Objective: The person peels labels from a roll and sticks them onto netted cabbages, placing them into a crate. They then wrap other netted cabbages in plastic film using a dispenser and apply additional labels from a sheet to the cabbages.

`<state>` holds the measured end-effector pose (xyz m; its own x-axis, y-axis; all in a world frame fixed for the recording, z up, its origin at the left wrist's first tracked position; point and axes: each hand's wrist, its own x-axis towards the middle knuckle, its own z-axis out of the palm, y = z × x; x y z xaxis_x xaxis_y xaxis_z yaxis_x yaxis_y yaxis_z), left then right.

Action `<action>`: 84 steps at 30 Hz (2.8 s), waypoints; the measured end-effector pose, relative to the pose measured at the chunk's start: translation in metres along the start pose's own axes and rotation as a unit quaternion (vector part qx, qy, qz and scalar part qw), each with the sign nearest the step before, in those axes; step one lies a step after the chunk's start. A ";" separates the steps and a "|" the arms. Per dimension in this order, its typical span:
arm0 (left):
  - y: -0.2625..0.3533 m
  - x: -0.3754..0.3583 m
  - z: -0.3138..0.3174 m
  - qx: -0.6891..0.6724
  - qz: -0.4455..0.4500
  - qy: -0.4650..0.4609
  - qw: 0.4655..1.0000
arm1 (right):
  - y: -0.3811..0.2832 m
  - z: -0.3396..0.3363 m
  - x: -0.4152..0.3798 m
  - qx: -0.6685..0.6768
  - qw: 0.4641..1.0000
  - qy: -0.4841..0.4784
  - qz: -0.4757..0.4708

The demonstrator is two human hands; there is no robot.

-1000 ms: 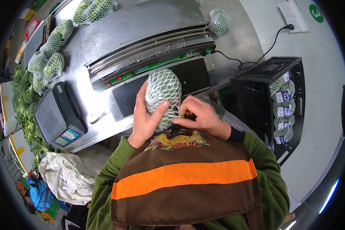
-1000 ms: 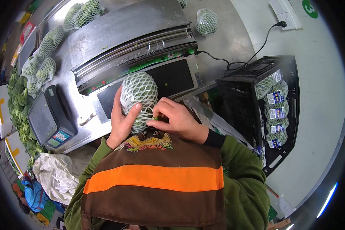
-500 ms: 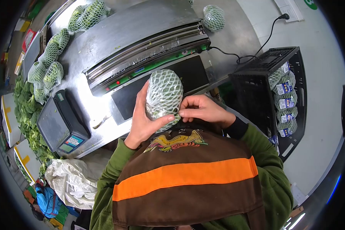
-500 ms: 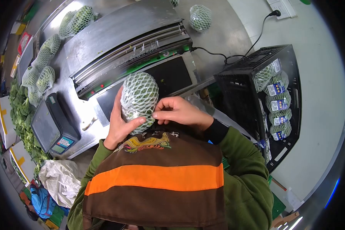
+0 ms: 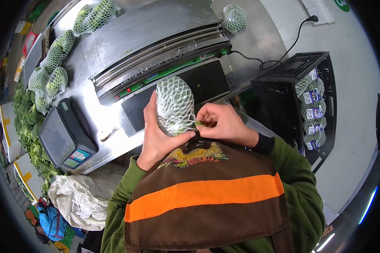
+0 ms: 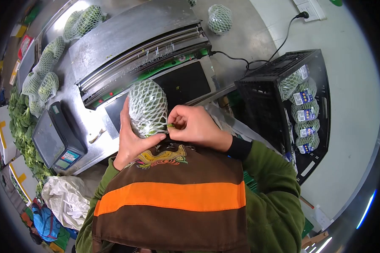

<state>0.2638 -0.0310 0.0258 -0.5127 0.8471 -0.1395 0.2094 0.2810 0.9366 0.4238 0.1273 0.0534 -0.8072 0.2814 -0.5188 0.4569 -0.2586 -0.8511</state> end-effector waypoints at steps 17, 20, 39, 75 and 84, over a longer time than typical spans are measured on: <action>-0.004 0.010 -0.015 -0.421 -0.136 -0.046 0.896 | 0.012 -0.096 -0.069 -0.581 0.810 0.059 -0.042; 0.012 0.023 -0.006 -0.469 -0.132 -0.055 0.871 | -0.005 -0.063 -0.039 -0.124 0.983 0.116 -0.072; 0.066 0.133 0.015 -0.252 0.111 0.110 0.955 | -0.056 -0.191 0.178 0.077 0.758 0.528 -0.375; -0.100 0.206 -0.239 -0.117 -0.080 0.399 0.906 | -0.143 -0.249 0.402 -0.313 0.863 0.276 -0.283; -0.217 0.367 -0.288 -0.375 -0.317 0.160 0.856 | -0.168 -0.047 0.623 -0.213 0.970 0.073 -0.088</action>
<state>-0.2097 0.0888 -0.1363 -0.5524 0.4297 -0.7143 -0.7281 0.1684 0.6644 -0.1380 0.3896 -0.1301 -0.8392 0.4225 -0.3424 0.4555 0.2023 -0.8669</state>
